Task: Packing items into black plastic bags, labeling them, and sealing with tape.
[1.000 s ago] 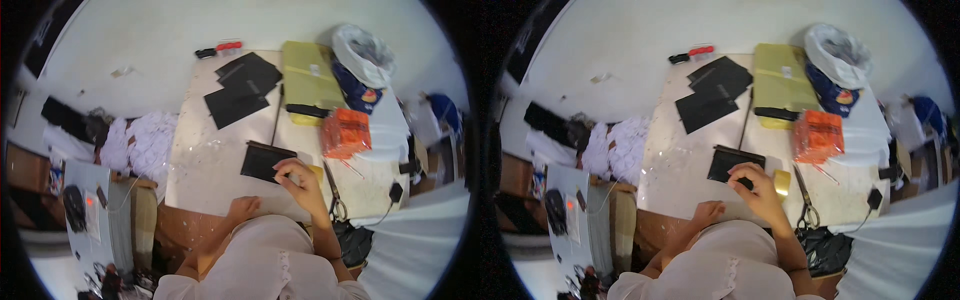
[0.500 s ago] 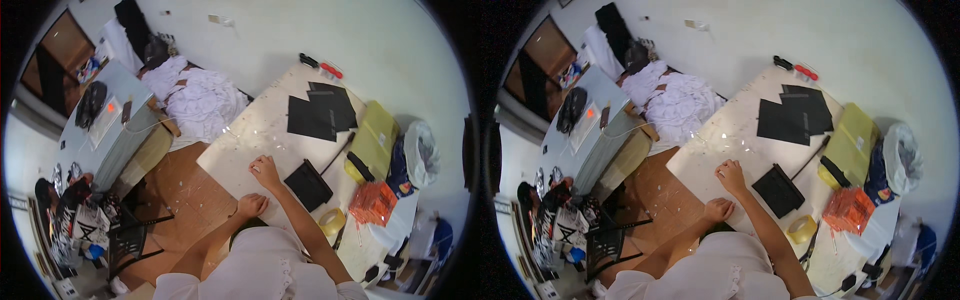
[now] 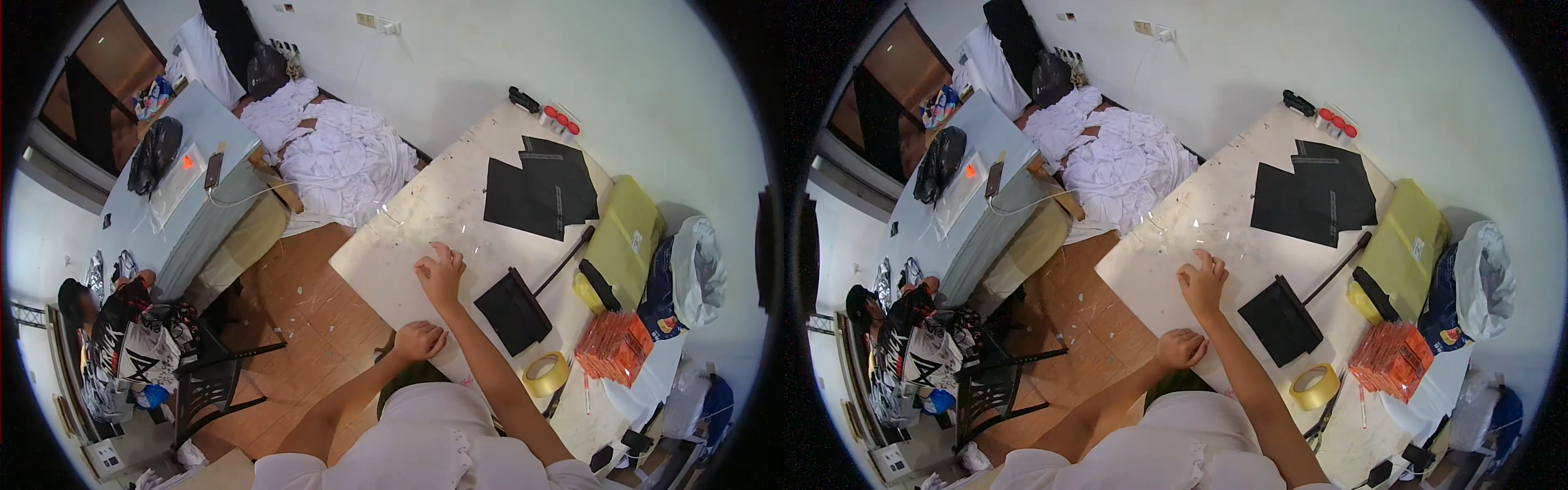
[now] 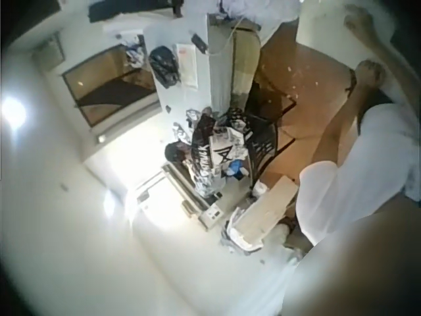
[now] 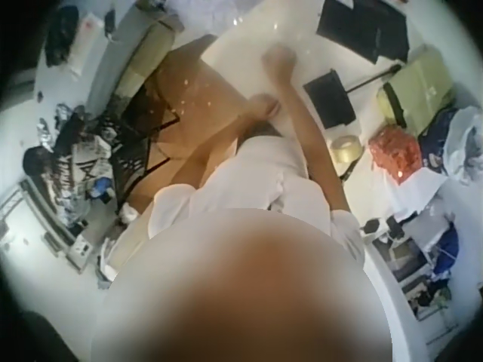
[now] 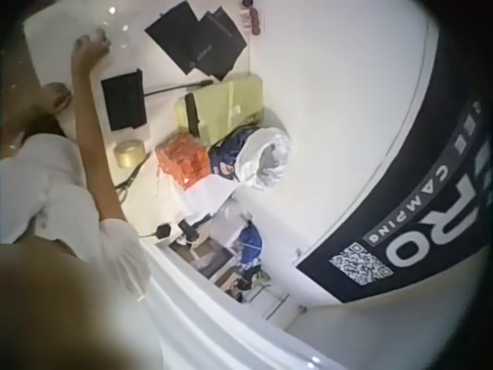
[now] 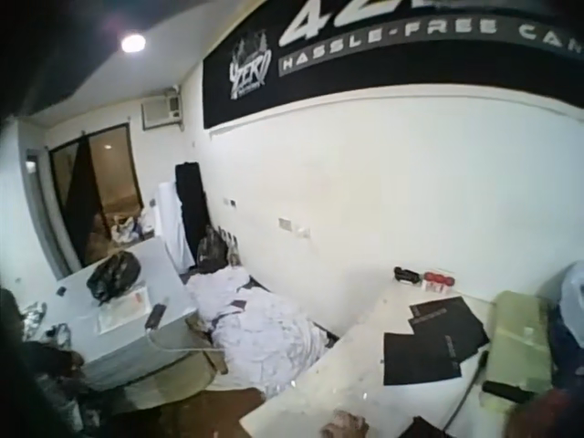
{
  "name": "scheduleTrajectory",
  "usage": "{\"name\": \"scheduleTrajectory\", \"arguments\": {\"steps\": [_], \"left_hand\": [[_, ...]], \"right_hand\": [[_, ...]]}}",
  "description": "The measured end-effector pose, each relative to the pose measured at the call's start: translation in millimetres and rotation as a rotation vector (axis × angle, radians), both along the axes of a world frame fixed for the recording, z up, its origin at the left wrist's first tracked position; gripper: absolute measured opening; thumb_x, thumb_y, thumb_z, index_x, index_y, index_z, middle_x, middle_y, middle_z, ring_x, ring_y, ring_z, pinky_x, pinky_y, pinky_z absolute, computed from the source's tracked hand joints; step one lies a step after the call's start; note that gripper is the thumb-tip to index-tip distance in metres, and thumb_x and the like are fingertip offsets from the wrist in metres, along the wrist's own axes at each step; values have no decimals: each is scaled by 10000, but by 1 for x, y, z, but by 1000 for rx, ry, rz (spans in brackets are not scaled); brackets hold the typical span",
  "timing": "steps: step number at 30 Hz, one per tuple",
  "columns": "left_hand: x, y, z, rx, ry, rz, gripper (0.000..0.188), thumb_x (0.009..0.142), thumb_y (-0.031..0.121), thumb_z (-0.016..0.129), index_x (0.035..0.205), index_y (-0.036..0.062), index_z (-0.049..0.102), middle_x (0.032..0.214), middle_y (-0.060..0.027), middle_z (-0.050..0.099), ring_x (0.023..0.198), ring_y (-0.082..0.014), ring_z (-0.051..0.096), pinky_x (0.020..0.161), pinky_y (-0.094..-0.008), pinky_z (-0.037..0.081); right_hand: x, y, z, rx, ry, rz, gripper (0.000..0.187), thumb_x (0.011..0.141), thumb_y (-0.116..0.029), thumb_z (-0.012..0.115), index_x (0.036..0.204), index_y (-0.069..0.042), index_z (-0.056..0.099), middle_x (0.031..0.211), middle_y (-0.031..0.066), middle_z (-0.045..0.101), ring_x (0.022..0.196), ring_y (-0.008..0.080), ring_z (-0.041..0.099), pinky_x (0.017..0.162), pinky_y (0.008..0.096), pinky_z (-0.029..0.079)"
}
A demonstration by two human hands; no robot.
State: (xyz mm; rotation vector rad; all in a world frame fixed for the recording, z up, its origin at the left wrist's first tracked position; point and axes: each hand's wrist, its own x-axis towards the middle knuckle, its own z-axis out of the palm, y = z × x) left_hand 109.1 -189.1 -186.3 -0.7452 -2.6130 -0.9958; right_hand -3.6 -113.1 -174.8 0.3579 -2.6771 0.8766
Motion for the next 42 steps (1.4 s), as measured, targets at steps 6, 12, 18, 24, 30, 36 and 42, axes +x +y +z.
{"name": "scheduleTrajectory", "arguments": {"steps": [6,12,18,24,30,36,42], "left_hand": [[-1,2,-1,18,18,2,193,759,180,577,591,86,567,556,-63,554,513,-214,552,474,-318,447],[1,3,0,22,14,6,181,746,170,585,587,85,570,553,-64,553,506,-218,549,470,-322,450],[2,2,2,-11,-1,9,200,772,191,570,601,86,574,547,-60,552,512,-211,552,485,-316,450],[1,1,-1,7,16,16,201,769,187,570,593,90,569,541,-59,551,510,-212,553,480,-317,448],[1,3,-3,4,47,32,218,766,190,575,572,97,546,532,-56,547,494,-215,546,469,-320,442],[3,5,-1,-12,63,21,231,760,187,583,556,96,525,522,-58,538,482,-219,541,461,-328,441],[7,5,3,-11,76,39,231,748,183,594,547,95,520,513,-65,528,470,-231,534,450,-343,438]], "right_hand": [[-5,-1,9,5,-132,-76,85,633,-163,722,684,-209,671,1241,20,418,1052,301,341,893,439,253],[-2,1,2,60,-27,-64,107,638,-164,706,728,-221,697,1322,59,390,1089,294,346,912,445,234],[0,1,-1,224,136,38,199,679,-99,600,822,-201,694,1348,62,377,1127,300,361,911,459,256],[-5,-2,2,370,202,99,202,734,-98,544,865,-180,674,1361,67,372,1168,296,366,905,484,284],[-5,-1,4,350,201,96,176,760,-121,550,895,-160,656,1365,65,373,1205,282,351,929,497,285],[2,7,-4,529,397,137,217,796,-164,526,978,-108,629,1319,93,413,1208,265,362,993,475,265],[-2,10,9,174,193,164,249,753,-102,547,988,-110,628,1302,124,423,1185,319,364,983,484,270]]}}
